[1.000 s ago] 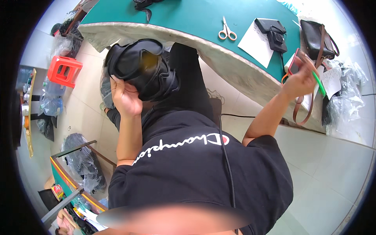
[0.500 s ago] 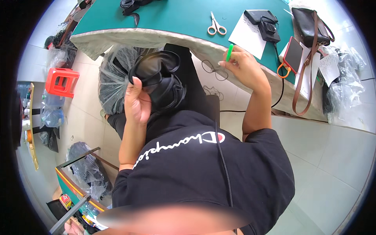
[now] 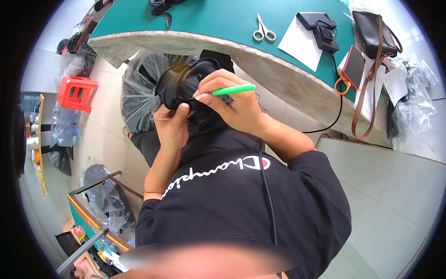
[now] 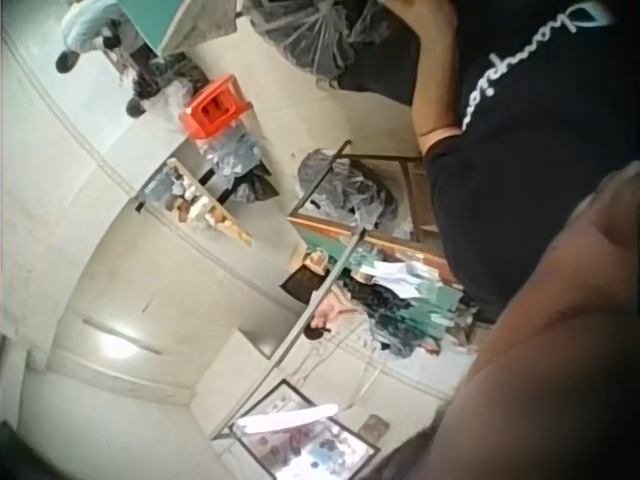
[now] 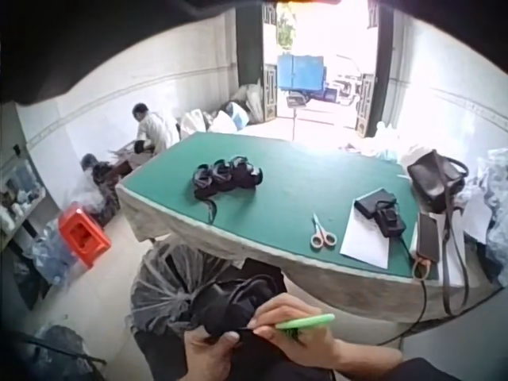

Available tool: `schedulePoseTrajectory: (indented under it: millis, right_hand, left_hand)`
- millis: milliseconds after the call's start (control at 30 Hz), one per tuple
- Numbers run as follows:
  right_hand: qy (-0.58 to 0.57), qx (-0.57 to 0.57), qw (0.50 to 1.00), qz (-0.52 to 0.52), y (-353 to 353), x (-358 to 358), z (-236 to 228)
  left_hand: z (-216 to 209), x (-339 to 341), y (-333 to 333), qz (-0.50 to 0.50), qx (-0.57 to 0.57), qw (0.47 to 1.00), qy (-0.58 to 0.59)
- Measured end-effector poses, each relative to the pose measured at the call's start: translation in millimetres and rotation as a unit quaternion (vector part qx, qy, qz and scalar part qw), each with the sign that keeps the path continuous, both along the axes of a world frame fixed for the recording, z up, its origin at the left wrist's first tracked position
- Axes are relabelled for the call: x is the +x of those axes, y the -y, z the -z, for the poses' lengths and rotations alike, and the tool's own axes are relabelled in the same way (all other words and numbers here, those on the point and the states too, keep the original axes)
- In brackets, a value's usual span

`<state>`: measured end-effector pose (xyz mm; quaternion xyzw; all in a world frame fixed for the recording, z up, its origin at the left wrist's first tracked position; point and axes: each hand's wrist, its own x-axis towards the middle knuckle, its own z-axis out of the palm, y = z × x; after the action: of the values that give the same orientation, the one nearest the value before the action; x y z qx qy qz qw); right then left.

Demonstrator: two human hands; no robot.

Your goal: Detailing and marking black shoe components at a factory workbench.

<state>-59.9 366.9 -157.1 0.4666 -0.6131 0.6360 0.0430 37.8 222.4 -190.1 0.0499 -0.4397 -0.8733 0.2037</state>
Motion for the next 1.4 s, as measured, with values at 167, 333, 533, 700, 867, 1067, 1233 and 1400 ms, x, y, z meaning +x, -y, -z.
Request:
schedulePoseTrajectory:
  millis: [167,333,533,700,867,1067,1233,1400]
  right_hand:
    - [0.008,-0.017,1.000,-0.008,-1.8,0.4,2.7]
    - [-0.006,0.008,1.000,-0.001,-0.1,0.7,2.4]
    - [-0.090,0.043,0.995,0.013,-2.1,-4.5,1.6]
    - [-0.230,0.080,0.969,0.050,-3.7,-13.2,6.7]
    - [-0.013,-0.161,0.978,0.135,-8.0,-64.7,3.1]
    - [0.057,-0.255,0.905,0.335,-84.0,-136.1,-13.8]
    - [0.034,-0.325,0.844,0.426,-157.1,-164.2,-6.2]
    - [0.081,-0.326,0.863,0.378,-161.1,-140.4,-9.0]
  left_hand:
    - [1.7,0.7,1.2,-0.001,-0.012,1.000,-0.003]
    - [1.3,-0.1,1.7,-0.012,-0.040,0.999,0.000]
    - [-1.1,-0.2,1.0,-0.024,-0.072,0.997,0.029]
    - [2.4,-1.0,3.8,0.001,-0.097,0.994,0.051]
    - [-1.5,-4.5,1.7,0.057,-0.061,0.995,0.053]
    - [2.4,-7.1,28.6,0.128,0.082,0.988,-0.026]
    - [5.6,-6.1,61.1,0.166,0.126,0.973,-0.097]
    - [2.0,-7.9,52.0,0.175,0.151,0.971,-0.061]
